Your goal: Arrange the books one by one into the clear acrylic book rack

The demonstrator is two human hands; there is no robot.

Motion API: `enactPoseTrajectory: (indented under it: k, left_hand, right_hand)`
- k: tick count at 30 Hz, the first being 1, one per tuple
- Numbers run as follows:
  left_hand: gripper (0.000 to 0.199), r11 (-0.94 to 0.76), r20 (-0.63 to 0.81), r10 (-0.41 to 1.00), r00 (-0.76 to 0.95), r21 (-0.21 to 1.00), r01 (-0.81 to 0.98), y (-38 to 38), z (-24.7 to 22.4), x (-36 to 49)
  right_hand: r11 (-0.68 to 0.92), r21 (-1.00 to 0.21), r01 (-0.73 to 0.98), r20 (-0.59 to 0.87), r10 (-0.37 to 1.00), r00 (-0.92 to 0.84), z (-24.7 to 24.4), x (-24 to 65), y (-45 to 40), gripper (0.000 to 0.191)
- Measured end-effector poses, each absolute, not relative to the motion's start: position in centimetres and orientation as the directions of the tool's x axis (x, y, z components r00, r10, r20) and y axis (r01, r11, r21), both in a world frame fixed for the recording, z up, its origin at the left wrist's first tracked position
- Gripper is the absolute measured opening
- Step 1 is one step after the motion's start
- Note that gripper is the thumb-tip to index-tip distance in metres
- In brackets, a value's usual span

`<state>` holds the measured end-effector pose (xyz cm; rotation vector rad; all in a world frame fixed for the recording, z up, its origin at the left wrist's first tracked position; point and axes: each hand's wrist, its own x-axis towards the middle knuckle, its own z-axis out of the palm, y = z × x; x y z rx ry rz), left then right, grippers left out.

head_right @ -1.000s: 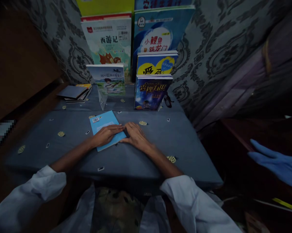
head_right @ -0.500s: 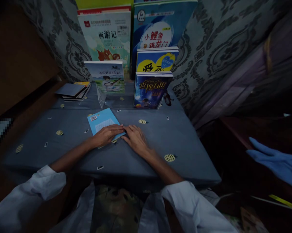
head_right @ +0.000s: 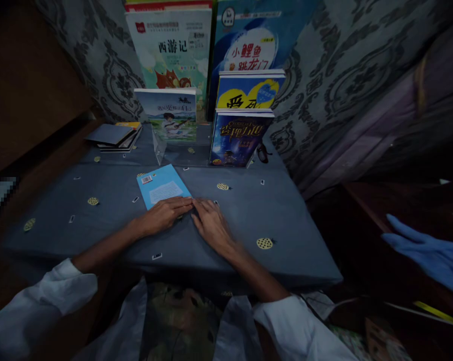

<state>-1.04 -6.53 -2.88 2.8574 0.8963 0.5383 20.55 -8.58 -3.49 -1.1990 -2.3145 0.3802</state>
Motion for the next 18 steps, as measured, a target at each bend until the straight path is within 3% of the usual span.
enactPoseTrajectory:
  k: [7, 18]
  left_hand:
    - [0.048, -0.787, 0.272, 0.611, 0.743, 0.110, 0.607, -8.9, -3.1, -1.7]
    - [0.049, -0.720, 0.283, 0.676, 0.680, 0.060, 0.691, -13.5, -2.9, -4.2]
  right_hand:
    - [0.585, -0.354, 0.730, 0.298, 0.810, -0.505, -4.1, 20.4, -9.6, 0.045]
    - [0.688, -0.314, 0.655, 0.301, 0.726, -0.618, -4.1, 18.5, -11.2, 0.044]
